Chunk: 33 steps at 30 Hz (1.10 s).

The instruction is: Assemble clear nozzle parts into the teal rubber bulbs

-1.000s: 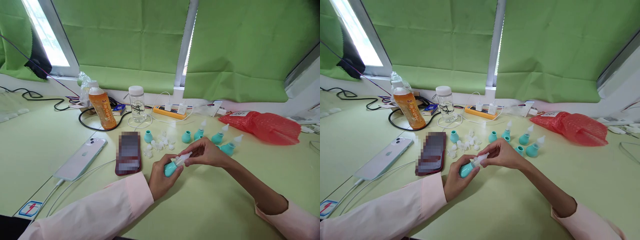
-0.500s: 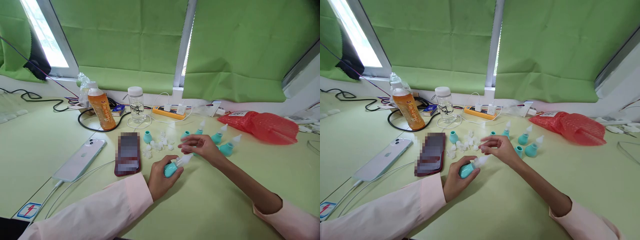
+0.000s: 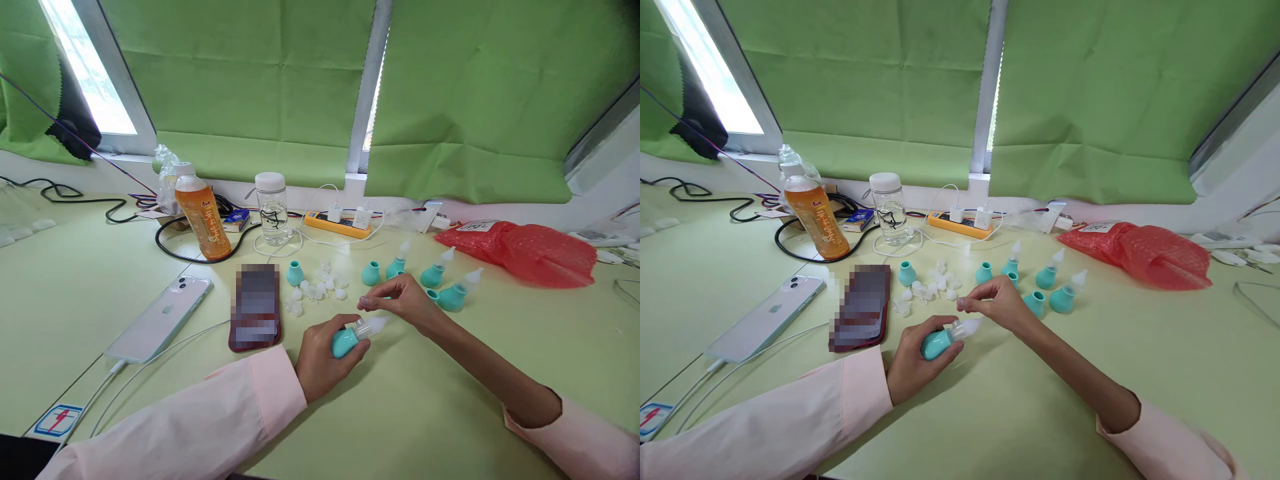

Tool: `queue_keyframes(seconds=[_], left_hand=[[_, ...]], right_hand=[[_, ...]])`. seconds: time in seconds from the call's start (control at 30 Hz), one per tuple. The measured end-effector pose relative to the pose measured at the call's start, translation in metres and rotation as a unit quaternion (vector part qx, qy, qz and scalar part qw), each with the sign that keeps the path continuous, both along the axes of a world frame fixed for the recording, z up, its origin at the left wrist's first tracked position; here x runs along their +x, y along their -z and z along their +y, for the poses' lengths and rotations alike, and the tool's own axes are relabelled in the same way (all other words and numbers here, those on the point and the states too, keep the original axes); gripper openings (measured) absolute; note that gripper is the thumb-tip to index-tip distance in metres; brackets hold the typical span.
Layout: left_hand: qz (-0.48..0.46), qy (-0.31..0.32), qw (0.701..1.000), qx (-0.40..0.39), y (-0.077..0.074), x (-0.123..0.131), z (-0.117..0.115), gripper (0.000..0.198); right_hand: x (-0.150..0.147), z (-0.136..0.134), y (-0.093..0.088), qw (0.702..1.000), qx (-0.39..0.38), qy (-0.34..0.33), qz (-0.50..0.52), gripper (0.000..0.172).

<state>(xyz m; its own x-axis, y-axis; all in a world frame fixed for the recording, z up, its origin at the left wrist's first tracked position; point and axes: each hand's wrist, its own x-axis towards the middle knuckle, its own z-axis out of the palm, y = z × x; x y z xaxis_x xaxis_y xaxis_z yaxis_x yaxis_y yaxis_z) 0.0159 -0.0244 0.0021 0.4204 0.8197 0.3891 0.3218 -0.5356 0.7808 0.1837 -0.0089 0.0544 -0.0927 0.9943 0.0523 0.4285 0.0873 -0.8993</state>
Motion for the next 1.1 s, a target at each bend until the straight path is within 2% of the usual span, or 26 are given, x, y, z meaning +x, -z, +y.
queue_keyframes(seconds=[0.13, 0.23, 0.27, 0.33, 0.4, 0.47, 0.53, 0.6, 0.7, 0.77, 0.9, 1.1], left_hand=[[0.001, 0.0, 1.0, -0.009, 0.001, 0.0, -0.001, 0.024], [-0.012, -0.001, 0.999, -0.031, 0.001, 0.001, -0.001, 0.025], [-0.017, -0.001, 0.999, -0.04, 0.001, 0.001, 0.0, 0.025], [-0.031, -0.001, 0.998, -0.061, 0.0, 0.001, 0.0, 0.027], [-0.045, 0.01, 0.996, -0.081, -0.001, 0.0, 0.001, 0.027], [-0.056, 0.034, 0.993, -0.102, -0.003, -0.001, 0.002, 0.027], [-0.068, 0.058, 0.989, -0.121, -0.004, -0.002, 0.002, 0.03], [-0.102, 0.062, 0.985, -0.129, -0.004, -0.004, 0.002, 0.037], [-0.168, 0.03, 0.978, -0.121, -0.004, -0.004, 0.004, 0.038], [-0.182, 0.018, 0.976, -0.12, -0.003, -0.003, 0.005, 0.031], [-0.167, 0.024, 0.978, -0.124, -0.003, -0.001, 0.006, 0.019], [-0.178, 0.012, 0.976, -0.128, -0.004, -0.001, 0.006, 0.017]], right_hand=[[0.001, 0.002, 0.001, 0.995, 0.068, 0.073, 0.008, 0.023], [0.003, -0.001, -0.006, 0.996, 0.079, 0.038, 0.03, 0.059], [0.003, -0.003, -0.009, 0.998, 0.061, 0.009, 0.029, 0.062], [0.004, -0.007, -0.015, 0.998, 0.007, -0.066, -0.003, 0.053], [0.004, -0.011, -0.018, 0.99, -0.029, -0.126, -0.05, 0.037], [0.003, -0.013, -0.02, 0.986, -0.033, -0.144, -0.074, 0.026], [0.002, -0.012, -0.02, 0.99, -0.017, -0.116, -0.075, 0.023], [0.005, -0.01, -0.021, 0.995, 0.019, -0.055, -0.081, 0.025], [0.014, -0.005, -0.024, 0.988, 0.105, 0.055, -0.102, 0.025], [0.021, -0.001, -0.024, 0.976, 0.145, 0.097, -0.128, 0.023], [0.029, 0.007, -0.016, 0.949, 0.201, 0.126, -0.21, 0.02], [0.029, 0.012, -0.007, 0.926, 0.231, 0.135, -0.266, 0.016]])
